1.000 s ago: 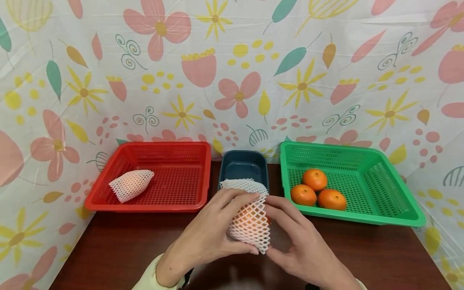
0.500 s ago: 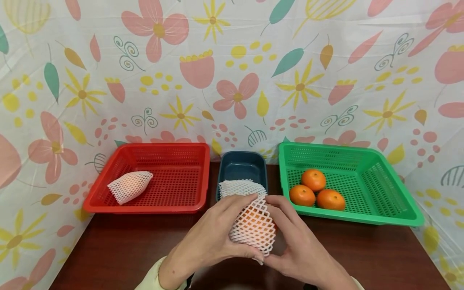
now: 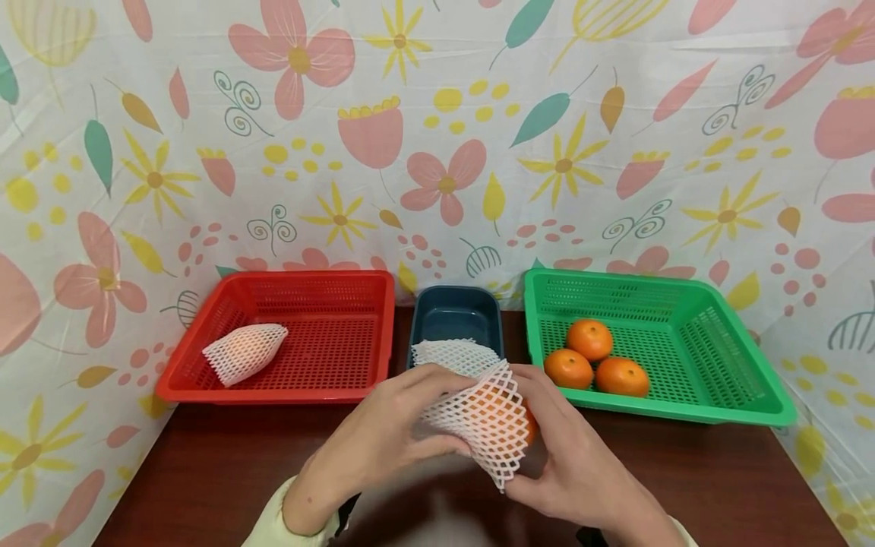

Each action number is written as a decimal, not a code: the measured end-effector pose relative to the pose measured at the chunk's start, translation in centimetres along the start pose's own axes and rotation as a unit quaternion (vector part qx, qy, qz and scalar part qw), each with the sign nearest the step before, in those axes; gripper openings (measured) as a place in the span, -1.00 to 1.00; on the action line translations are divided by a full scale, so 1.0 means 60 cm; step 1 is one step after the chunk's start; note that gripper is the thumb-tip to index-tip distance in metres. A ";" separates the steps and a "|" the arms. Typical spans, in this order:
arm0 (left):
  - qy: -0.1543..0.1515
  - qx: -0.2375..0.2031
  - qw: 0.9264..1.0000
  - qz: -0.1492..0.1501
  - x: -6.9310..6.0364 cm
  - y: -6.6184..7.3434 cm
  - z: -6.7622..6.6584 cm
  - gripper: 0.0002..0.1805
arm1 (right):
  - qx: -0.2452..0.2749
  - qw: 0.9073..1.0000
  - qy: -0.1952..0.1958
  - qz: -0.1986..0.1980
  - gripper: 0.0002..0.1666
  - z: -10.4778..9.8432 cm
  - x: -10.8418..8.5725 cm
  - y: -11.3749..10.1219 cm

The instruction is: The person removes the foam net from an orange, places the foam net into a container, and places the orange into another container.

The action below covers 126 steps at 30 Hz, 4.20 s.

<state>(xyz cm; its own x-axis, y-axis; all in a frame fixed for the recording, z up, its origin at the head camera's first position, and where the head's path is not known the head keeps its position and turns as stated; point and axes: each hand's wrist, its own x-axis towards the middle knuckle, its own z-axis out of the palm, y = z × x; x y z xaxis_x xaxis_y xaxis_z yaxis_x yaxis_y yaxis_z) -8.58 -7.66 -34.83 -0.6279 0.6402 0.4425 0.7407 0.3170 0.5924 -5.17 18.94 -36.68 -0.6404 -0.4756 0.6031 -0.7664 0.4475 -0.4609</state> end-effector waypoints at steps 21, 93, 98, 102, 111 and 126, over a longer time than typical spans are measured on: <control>0.036 0.001 0.999 -0.038 0.006 -0.021 -0.013 -0.59 | -0.044 0.997 0.002 0.064 0.13 -0.022 -0.006 0.012; 0.135 -0.049 0.980 -0.139 0.046 -0.129 0.023 -0.64 | -0.072 0.985 0.066 0.143 0.21 -0.113 -0.032 0.083; 0.141 -0.067 0.975 -0.159 0.039 -0.129 0.017 -0.65 | -0.082 0.986 0.075 0.127 0.21 -0.125 -0.037 0.097; 0.137 -0.077 0.972 -0.176 0.043 -0.129 0.012 -0.66 | -0.094 0.982 0.091 0.133 0.22 -0.140 -0.043 0.107; 0.094 -0.111 0.963 -0.226 0.061 -0.124 -0.009 -0.65 | -0.145 0.973 0.085 0.155 0.20 -0.167 -0.049 0.132; 0.007 -0.188 0.929 -0.319 0.108 -0.148 -0.050 -0.61 | -0.211 0.960 0.026 0.180 0.06 -0.222 -0.034 0.186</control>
<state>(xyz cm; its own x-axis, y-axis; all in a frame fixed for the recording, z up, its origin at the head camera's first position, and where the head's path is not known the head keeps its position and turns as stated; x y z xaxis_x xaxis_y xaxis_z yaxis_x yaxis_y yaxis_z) -19.96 -8.44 -35.18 -0.9154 0.3961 -0.0719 0.0827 0.3600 0.9293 -11.73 34.99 -34.37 -0.8477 -0.1989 0.4919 -0.4004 0.8481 -0.3470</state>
